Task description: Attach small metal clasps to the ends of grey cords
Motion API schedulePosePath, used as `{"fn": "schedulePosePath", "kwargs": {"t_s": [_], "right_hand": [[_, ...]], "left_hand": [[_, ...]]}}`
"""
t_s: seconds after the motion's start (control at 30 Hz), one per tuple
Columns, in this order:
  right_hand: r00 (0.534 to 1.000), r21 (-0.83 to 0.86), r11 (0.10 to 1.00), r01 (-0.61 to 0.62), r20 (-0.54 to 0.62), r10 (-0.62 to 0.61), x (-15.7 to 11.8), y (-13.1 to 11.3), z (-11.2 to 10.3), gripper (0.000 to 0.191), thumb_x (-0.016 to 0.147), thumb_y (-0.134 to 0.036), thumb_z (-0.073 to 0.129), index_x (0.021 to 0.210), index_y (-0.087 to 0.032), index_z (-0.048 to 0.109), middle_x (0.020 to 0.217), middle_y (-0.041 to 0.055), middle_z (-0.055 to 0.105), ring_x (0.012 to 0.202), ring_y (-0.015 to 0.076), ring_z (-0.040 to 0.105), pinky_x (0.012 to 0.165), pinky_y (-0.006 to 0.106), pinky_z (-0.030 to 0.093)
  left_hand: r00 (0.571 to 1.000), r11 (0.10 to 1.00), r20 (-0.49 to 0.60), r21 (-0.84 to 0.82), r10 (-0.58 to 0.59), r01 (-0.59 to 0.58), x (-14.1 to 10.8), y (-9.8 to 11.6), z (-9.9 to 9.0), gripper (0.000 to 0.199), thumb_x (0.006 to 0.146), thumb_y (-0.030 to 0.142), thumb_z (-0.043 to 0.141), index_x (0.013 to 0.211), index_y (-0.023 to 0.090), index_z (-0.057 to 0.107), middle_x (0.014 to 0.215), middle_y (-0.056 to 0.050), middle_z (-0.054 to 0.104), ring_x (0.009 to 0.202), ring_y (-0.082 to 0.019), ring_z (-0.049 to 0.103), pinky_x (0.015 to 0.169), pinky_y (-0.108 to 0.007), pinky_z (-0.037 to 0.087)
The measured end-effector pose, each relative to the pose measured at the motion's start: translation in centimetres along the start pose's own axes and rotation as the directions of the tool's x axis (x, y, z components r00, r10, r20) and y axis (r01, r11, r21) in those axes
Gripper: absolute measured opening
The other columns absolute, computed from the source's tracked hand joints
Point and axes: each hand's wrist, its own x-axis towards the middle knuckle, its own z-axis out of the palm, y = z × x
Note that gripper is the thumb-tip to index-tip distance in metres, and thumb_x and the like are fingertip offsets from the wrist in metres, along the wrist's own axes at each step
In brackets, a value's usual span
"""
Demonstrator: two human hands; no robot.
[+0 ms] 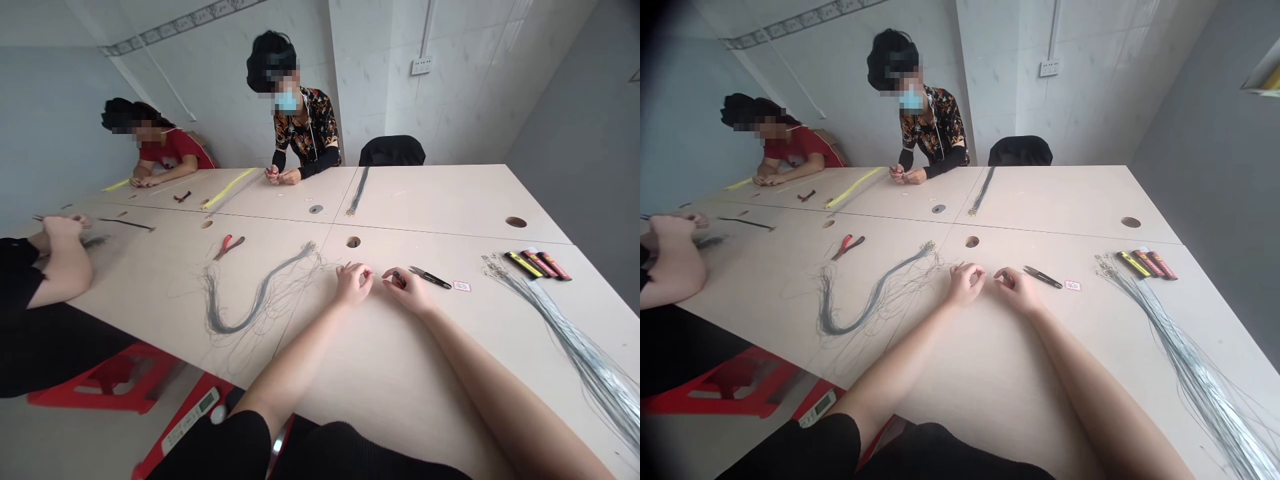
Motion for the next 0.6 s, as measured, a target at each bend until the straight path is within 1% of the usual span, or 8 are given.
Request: {"fn": "schedulePosePath", "kwargs": {"t_s": [0.1,0.27,0.6], "right_hand": [[1.0,-0.078,0.997,-0.002,0.002,0.002,-0.02,-0.02,0.28,0.02,0.076,-0.035,0.052,0.08,-0.017,0.06,0.052,-0.006,0.033,0.051,0.0103,0.032,0.053,0.025,0.028],[0.999,-0.084,0.996,-0.032,0.006,0.032,-0.09,0.08,0.39,0.024,0.076,-0.041,0.055,0.08,-0.018,0.059,0.052,-0.0066,0.031,0.05,0.0099,0.029,0.052,0.024,0.027],[0.997,-0.158,0.985,0.073,-0.005,-0.075,-0.12,0.04,0.58,0.024,0.079,-0.042,0.052,0.073,-0.019,0.056,0.051,-0.0056,0.033,0.049,0.0103,0.031,0.051,0.024,0.028]], "left_hand": [[1.0,0.999,0.01,-0.031,0.015,-0.015,0.05,-0.09,-0.13,0.007,0.082,0.017,0.057,0.076,0.02,0.059,0.08,0.002,0.069,0.084,-0.017,0.06,0.078,-0.034,0.03],[0.998,0.996,-0.004,-0.069,0.059,-0.06,-0.03,-0.17,-0.14,0.009,0.081,0.017,0.056,0.073,0.02,0.059,0.076,0.003,0.068,0.083,-0.016,0.06,0.08,-0.034,0.03],[0.996,0.994,0.006,-0.068,0.089,-0.089,-0.13,-0.29,0.01,0.008,0.079,0.018,0.058,0.072,0.021,0.062,0.073,0.003,0.067,0.078,-0.015,0.059,0.082,-0.034,0.032]]}}
